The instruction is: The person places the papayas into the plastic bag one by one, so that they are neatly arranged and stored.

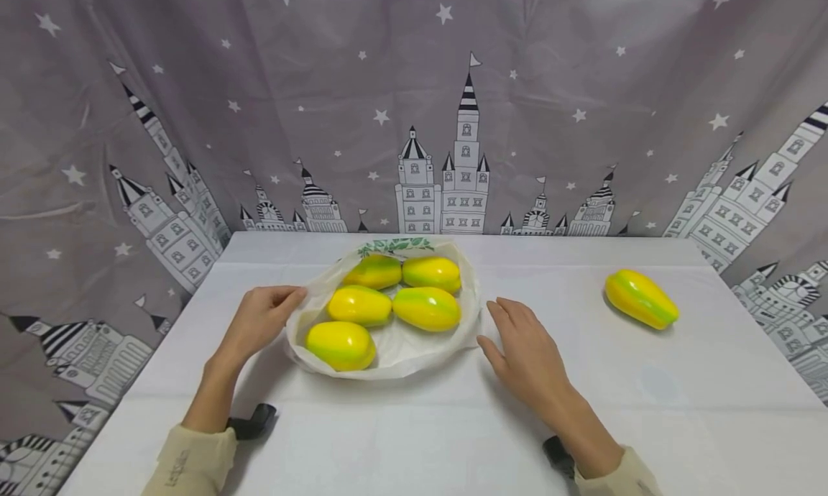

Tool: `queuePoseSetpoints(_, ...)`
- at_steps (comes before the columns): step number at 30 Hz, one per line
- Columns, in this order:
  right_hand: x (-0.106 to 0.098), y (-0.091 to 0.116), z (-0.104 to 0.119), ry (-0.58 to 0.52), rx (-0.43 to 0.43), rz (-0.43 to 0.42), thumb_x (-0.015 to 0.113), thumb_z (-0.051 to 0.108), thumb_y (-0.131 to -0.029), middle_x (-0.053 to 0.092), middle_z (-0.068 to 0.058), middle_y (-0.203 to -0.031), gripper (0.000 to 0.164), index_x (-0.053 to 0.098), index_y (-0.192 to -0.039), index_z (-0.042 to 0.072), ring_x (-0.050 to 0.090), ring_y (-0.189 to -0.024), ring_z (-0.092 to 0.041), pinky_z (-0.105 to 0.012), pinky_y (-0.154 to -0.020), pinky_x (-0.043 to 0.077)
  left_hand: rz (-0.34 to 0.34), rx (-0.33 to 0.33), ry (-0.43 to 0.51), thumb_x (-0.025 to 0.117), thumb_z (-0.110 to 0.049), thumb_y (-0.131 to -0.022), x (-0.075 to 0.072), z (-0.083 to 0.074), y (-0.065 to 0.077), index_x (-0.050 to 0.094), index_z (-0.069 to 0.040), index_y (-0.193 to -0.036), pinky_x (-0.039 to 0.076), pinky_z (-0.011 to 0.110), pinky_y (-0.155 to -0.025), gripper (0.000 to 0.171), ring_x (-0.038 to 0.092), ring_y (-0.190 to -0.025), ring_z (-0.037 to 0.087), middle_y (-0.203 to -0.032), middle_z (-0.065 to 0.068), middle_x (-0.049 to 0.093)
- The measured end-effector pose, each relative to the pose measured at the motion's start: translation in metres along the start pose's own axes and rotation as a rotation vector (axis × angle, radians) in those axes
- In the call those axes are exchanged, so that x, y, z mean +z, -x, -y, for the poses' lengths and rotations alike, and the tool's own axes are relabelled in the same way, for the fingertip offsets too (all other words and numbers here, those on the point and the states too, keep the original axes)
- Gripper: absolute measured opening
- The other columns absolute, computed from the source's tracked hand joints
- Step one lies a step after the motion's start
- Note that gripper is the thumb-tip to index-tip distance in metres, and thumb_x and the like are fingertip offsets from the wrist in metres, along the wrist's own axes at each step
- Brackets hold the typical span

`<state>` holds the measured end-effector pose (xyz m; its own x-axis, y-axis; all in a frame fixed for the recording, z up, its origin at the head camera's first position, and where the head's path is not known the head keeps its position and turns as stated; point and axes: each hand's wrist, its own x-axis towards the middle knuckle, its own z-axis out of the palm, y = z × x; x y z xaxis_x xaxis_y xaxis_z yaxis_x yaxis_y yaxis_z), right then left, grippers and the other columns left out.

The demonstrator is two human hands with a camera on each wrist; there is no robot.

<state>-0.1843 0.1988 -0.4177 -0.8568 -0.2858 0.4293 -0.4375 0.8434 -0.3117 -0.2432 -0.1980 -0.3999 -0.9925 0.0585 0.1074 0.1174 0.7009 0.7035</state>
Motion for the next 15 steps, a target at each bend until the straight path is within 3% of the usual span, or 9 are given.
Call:
queuePoseSetpoints(7, -0.006, 0.009, -0.012, 0.019, -0.017, -0.057, 0.074, 0.017, -0.087, 0.056, -0.023, -0.13, 0.051, 0.057, -0.129, -0.007, 0.05, -0.121, -0.04, -0.057, -0.096, 0.044, -0.002, -0.005, -0.007, 0.053, -0.031, -0.103, 0.0, 0.0, 0.0, 0.064, 0.003, -0.127, 0.056, 0.038, -0.076, 0.043, 0.064, -0.084, 0.023, -0.113, 0.018, 0.069)
queuePoseSetpoints(15, -0.018, 0.022, -0.026, 0.035, 0.012, -0.072, 0.074, 0.015, -0.086, 0.056, -0.024, -0.129, 0.051, 0.058, -0.129, -0.007, 0.049, -0.12, -0.042, -0.058, -0.096, 0.042, -0.005, 0.011, -0.007, 0.053, -0.029, -0.103, 0.0, 0.001, 0.0, 0.065, 0.003, -0.126, 0.055, 0.036, -0.072, 0.041, 0.062, -0.079, 0.022, -0.11, 0.017, 0.07)
